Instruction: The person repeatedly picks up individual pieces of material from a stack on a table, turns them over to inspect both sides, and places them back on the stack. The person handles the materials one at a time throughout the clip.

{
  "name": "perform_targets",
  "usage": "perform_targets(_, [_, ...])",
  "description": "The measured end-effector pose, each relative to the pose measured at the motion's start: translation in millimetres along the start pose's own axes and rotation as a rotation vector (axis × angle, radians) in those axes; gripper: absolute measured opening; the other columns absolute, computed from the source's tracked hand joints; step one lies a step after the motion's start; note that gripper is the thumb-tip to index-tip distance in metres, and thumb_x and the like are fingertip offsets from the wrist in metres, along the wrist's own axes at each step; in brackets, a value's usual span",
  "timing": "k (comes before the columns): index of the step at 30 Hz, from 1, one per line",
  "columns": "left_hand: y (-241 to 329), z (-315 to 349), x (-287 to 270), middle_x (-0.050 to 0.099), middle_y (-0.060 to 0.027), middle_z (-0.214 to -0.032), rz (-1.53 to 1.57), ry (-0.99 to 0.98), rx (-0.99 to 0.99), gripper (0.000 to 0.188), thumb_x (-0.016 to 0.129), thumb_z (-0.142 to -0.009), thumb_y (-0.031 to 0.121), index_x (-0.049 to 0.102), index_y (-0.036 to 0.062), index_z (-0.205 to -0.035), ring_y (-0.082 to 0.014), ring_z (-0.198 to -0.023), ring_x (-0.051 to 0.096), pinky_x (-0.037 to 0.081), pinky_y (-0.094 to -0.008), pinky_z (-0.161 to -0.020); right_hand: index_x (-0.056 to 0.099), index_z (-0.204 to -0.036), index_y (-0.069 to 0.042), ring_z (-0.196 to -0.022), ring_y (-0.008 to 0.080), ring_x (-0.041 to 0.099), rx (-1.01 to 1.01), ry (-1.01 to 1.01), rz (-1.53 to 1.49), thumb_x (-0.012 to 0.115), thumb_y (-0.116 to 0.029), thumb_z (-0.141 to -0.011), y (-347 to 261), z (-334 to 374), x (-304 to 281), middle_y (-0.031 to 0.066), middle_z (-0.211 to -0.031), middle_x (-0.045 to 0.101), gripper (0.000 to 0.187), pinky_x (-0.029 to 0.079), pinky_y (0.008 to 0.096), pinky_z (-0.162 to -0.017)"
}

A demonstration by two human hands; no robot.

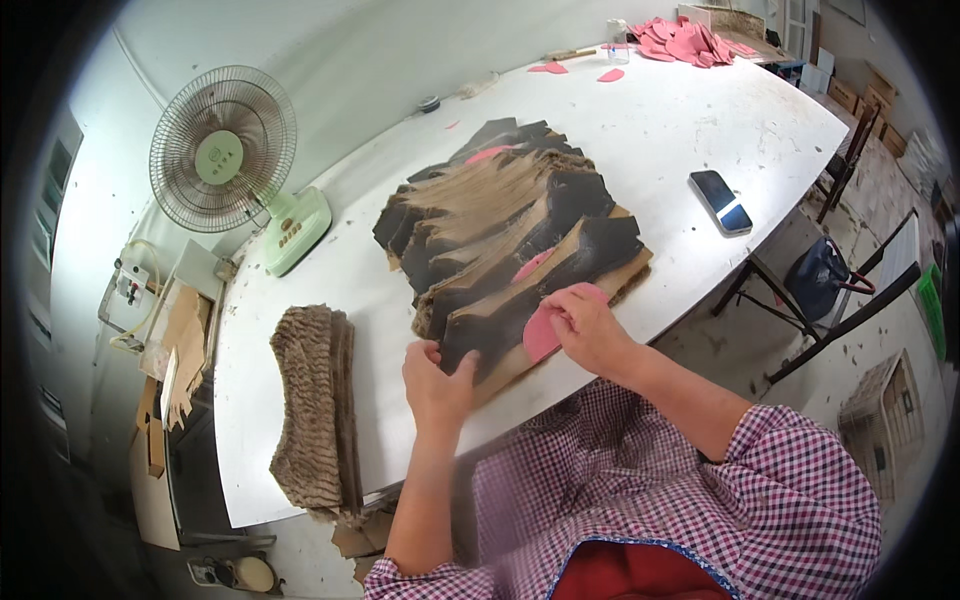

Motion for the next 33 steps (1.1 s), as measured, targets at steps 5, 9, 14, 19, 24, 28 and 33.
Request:
perform_targets(5, [41.3, 29.5, 1.9, 0.056, -0.0125, -0.086, 0.033, 0.061, 0.456, 0.021, 0.073, -0.073, 0.006, 0.058, 0.0021, -0.087, -0.0301, -0.078, 0.055, 0.047, -0.0389, -0.070, 0.064, -0.098, 0.005, -0.094, 0.0358, 0.062, 0.113, -0.022, -0.123, 0.057, -0.011, -0.089, 4.6, 1.9, -7.3, 0.0209, -0.095, 0.066, 0.019, 0.049, 0.0397, -0.083])
perform_targets(9, [105.9, 95.9, 31.7, 0.052, -0.0093, -0.080, -0.079, 0.072, 0.933, 0.013, 0.061, -0.066, 0.004, 0.059, 0.0055, -0.078, -0.0266, -0.079, 0.053, 0.043, -0.0394, -0.072, 0.061, -0.081, 0.005, -0.076, 0.0290, 0.058, 0.160, -0.096, -0.161, 0.060, -0.028, -0.092, -2.7, -6.5, -8.5, 0.0184, -0.080, 0.061, 0.035, 0.046, 0.0369, -0.070])
perform_targets(14, [131.5, 117.3, 66.2, 0.051, -0.0074, -0.079, -0.126, -0.074, 1.024, 0.011, 0.064, -0.069, 0.008, 0.061, 0.0066, -0.079, -0.0259, -0.079, 0.054, 0.043, -0.0385, -0.074, 0.053, -0.072, 0.006, -0.066, 0.0238, 0.047, 0.094, -0.150, -0.003, 0.067, -0.028, -0.084, 13.9, -8.3, 2.3, 0.0145, -0.070, 0.050, 0.038, 0.040, 0.0358, -0.061])
perform_targets(19, [124.0, 41.7, 23.1, 0.062, -0.0123, -0.096, 0.393, -0.014, 0.701, 0.023, 0.065, -0.077, -0.001, 0.063, 0.0043, -0.100, -0.0334, -0.084, 0.060, 0.049, -0.0426, -0.078, 0.060, -0.083, 0.005, -0.075, 0.0209, 0.054, 0.379, -0.276, -0.233, 0.068, -0.022, -0.080, 26.4, 1.6, -12.0, 0.0102, -0.077, 0.058, 0.029, 0.044, 0.0332, -0.070])
perform_targets(24, [80.4, 0.9, 76.5, 0.058, -0.0152, -0.113, -0.094, -0.122, 0.648, 0.026, 0.062, -0.084, 0.001, 0.059, 0.0027, -0.110, -0.0348, -0.105, 0.056, 0.048, -0.0435, -0.089, 0.065, -0.106, 0.003, -0.084, 0.0126, 0.059, 0.507, -0.121, -0.639, 0.063, -0.015, -0.085, 3.7, 21.6, -53.0, 0.0059, -0.098, 0.067, 0.028, 0.047, 0.0284, -0.078])
perform_targets(28, [76.2, 16.3, 65.6, 0.057, -0.0165, -0.120, 0.171, -0.043, 0.600, 0.027, 0.060, -0.090, 0.008, 0.058, 0.0030, -0.117, -0.0326, -0.117, 0.053, 0.044, -0.0418, -0.099, 0.058, -0.118, 0.010, -0.093, 0.0167, 0.064, 0.422, 0.084, -0.920, 0.058, -0.011, -0.086, -8.9, 48.1, -133.8, 0.0122, -0.106, 0.066, 0.038, 0.051, 0.0277, -0.082])
perform_targets(33, [86.5, 51.4, 79.8, 0.047, -0.0192, -0.138, 1.165, -0.531, 0.076, 0.062, 0.052, -0.095, 0.043, 0.041, 0.0013, -0.139, -0.0328, -0.130, 0.044, 0.037, -0.0473, -0.106, 0.057, -0.120, 0.010, -0.091, 0.0177, 0.064, 0.511, -0.098, -1.046, 0.057, -0.015, -0.085, -30.8, 61.4, -111.1, 0.0119, -0.104, 0.067, 0.043, 0.050, 0.0289, -0.084])
Point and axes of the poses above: each hand's wrist, its own z-axis away from the middle knuckle, its own x-axis out of the palm, y = z × x, the point moved 9 cm from there along -z, towards the middle knuckle
